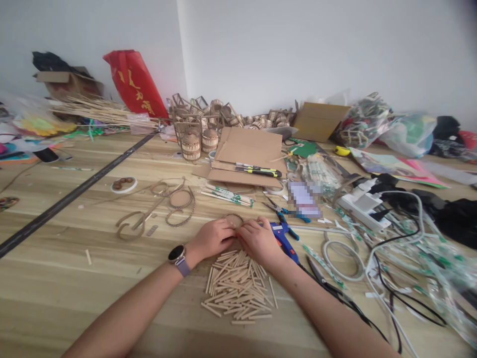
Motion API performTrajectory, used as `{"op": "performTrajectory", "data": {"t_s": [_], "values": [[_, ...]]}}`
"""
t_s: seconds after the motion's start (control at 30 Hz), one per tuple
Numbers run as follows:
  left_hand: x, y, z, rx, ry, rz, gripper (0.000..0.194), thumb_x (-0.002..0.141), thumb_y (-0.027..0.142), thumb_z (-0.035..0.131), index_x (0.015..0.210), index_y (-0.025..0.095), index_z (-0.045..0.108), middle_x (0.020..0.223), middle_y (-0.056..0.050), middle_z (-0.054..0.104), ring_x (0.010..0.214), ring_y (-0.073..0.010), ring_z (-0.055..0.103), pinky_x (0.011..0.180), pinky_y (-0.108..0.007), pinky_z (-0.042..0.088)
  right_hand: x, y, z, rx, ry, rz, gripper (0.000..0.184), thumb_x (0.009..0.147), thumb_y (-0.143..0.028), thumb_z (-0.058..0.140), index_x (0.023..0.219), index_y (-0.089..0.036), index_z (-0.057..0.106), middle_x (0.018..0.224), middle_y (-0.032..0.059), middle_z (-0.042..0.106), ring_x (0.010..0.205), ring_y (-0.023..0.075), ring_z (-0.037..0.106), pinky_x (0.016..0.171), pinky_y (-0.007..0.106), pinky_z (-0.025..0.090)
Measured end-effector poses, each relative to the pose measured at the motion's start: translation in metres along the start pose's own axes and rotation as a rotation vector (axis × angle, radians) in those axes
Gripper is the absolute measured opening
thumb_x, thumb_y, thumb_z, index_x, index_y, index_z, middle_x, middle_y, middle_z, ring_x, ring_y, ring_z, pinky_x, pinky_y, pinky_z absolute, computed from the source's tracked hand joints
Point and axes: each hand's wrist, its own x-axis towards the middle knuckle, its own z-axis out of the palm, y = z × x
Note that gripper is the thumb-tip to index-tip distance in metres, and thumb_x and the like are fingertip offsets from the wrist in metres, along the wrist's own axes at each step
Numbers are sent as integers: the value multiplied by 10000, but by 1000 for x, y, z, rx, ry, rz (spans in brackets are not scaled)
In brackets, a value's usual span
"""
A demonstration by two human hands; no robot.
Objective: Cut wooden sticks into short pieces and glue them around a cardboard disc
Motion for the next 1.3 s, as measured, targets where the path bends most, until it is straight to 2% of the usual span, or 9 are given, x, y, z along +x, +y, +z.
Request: {"op": "performTrajectory", "data": {"t_s": [0.5,0.6,0.7,0.83,0.93,1.07,1.17,1.23,1.3], "values": [[0,1,-7,31,-62,54,162,902,187,536,988,195,673,1064,-54,675,991,-199,602,881,-324,481,0,1,-2,92,27,29,148,864,-101,531,775,-189,608,841,36,724,887,172,611,892,345,262],[-1,1,-6,9,-35,31,162,901,188,536,980,199,676,1079,-50,677,995,-195,606,884,-323,483,0,1,-10,120,45,48,118,874,-125,520,831,-197,603,860,39,727,881,175,617,901,340,281],[-2,1,-5,12,-4,20,157,900,199,532,935,188,685,1066,-54,682,981,-193,612,888,-325,486,-5,5,-30,131,88,89,94,895,-178,511,885,-198,603,951,57,723,941,195,613,913,355,288],[-1,1,-6,30,-8,37,170,898,185,522,931,189,688,1047,-52,684,988,-190,609,901,-329,483,-24,22,-60,53,137,322,171,908,-302,509,826,-206,624,829,55,706,837,222,621,786,337,361],[0,0,-8,60,-45,52,177,903,190,516,948,194,688,1052,-60,679,995,-202,601,885,-338,490,-46,35,-69,-23,59,519,213,893,-358,489,815,-211,623,824,74,706,821,253,634,718,338,398],[2,0,-9,65,-74,80,183,909,185,503,955,185,681,1066,-80,672,1009,-212,593,880,-348,496,-67,38,-61,29,-126,773,287,844,-466,526,861,-198,628,836,110,725,739,274,664,623,338,422],[0,0,-8,19,-39,69,149,894,167,511,938,174,653,1075,-85,671,1033,-206,593,933,-352,479,-70,37,-52,127,-237,828,305,791,-439,593,925,-173,659,854,133,734,753,284,681,608,329,433],[-2,1,-7,-33,-5,28,100,854,146,537,902,181,618,1055,-77,671,1035,-199,597,953,-349,473,-69,39,-49,180,-243,811,275,788,-400,582,917,-177,677,843,126,733,759,278,678,614,324,432],[-3,1,-8,-61,40,-13,86,804,146,568,877,191,577,1068,-82,656,1060,-213,584,962,-368,469,-69,43,-50,248,-229,819,255,787,-417,556,820,-195,676,758,97,716,703,258,654,595,321,420]]}}
